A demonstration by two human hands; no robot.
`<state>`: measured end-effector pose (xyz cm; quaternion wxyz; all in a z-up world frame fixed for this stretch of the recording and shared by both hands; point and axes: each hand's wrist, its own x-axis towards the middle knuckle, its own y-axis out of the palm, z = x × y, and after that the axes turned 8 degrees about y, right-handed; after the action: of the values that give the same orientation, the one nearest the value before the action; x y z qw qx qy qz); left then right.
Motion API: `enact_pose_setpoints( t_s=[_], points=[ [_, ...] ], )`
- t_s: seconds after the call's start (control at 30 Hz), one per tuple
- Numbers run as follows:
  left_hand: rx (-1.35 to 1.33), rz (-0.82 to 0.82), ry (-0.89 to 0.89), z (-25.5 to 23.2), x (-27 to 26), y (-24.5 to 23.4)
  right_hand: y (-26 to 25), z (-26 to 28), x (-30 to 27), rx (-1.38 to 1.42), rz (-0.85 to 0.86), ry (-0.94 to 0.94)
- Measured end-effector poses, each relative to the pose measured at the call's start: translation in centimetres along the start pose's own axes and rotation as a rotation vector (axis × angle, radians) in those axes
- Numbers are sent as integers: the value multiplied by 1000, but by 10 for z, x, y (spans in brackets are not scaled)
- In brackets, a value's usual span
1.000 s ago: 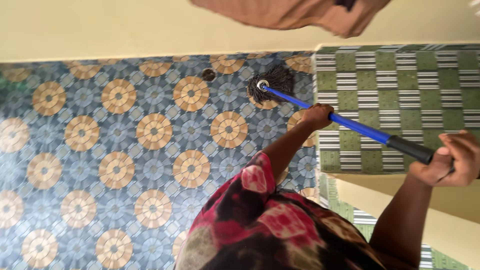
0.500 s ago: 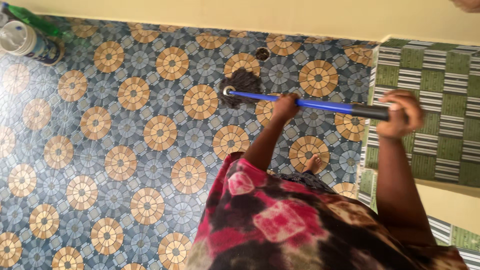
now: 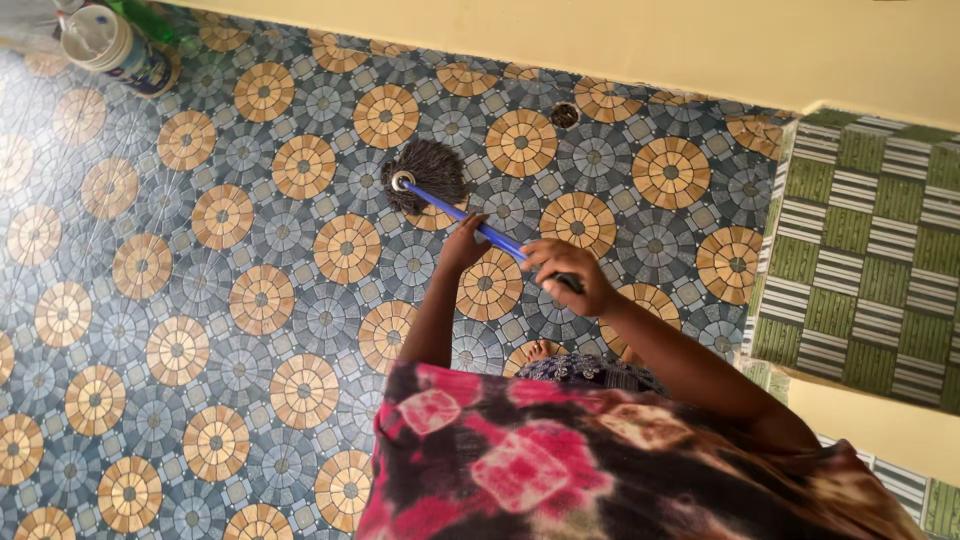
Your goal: The person mops a patterned tiled floor using a blue-handled mop. They move the mop back and forth across the floor, covering different areas of the room.
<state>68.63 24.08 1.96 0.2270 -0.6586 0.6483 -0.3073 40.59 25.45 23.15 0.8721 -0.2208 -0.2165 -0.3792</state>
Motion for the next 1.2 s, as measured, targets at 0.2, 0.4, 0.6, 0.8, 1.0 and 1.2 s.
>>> enact_pose_setpoints(
  t_s=[0.2,0.4,0.6,0.8,1.0,1.2],
  points=[
    [214,39,-162,-5,-24,-6,39,15,0,105,170,72],
    [243,-4,-104,-34,-35,26,32,27,-46,128,79,86],
    [202,118,-135,-81,-45,77,-7,59,-100,81,-3,120],
    [264,108,-4,-155,-50,156,-61,121,-167,24,-118,183],
    [174,328,-13,-244,-70,249,-106,191,-255,-74,-259,236],
    [302,353,286,-346,-93,346,-134,256,-351,-167,-453,250]
  ],
)
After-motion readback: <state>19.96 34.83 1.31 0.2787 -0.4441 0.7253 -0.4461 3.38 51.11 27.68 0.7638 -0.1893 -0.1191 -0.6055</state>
